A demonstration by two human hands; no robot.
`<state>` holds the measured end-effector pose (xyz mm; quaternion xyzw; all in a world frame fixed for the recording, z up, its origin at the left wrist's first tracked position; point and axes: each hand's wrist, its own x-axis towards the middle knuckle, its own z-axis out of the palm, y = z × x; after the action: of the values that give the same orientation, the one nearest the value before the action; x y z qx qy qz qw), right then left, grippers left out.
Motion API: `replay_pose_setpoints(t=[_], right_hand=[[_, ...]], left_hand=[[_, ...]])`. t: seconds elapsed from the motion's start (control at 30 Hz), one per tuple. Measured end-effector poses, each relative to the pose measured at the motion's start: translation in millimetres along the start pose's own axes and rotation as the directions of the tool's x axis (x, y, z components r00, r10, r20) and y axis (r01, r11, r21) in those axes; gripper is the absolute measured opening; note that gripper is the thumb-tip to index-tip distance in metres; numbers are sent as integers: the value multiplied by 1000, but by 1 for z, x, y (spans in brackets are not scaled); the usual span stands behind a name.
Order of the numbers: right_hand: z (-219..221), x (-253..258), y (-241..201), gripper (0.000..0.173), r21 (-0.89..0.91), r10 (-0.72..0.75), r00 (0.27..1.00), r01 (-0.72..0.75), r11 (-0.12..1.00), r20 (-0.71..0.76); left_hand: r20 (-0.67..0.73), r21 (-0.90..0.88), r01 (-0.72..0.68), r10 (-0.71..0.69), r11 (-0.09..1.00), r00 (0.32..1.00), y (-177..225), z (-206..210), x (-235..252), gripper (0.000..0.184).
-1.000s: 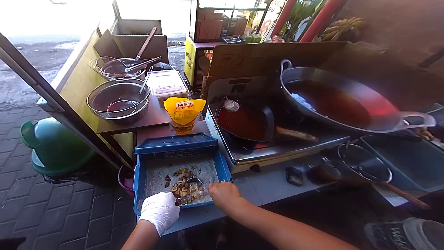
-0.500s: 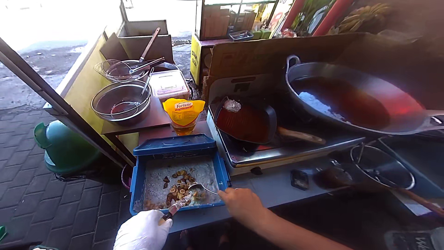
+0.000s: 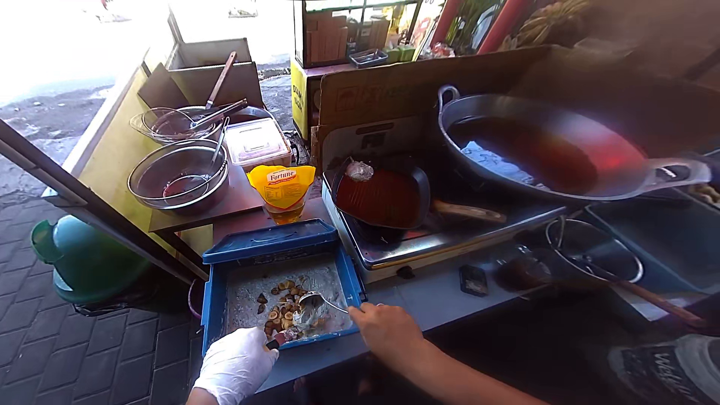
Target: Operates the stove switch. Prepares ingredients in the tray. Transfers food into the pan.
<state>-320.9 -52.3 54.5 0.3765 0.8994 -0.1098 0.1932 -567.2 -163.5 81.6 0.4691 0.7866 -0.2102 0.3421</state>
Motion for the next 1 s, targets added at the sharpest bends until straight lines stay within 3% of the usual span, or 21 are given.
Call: replay_pose_setpoints(t=[0.17,0.47,0.7,0.83,1.0], right_hand=[[-29,8,-27,28,-28,198,935,-198,980,293],[-26,26,-79,25,-137,147,897,-97,986,418],[-54,4,-73,28,-116,152,927,-118,986,342],[-40,14,-63,34,-94,126,968,-108,990,216],[-15,47,-58,42,-65,60,976,-47,997,210]], left_hand=[[0,46,-4,4,999,1000,-11,-3,1,46],[-110,-15,-63,61,998,992,-10,-3,28,44],[-74,85,-177,183,981,980,-13,2,63,46],[4,114,-234,236,965,972,-32,-4,66,48],[62,102,-232,226,967,972,-54,-10,52,50]])
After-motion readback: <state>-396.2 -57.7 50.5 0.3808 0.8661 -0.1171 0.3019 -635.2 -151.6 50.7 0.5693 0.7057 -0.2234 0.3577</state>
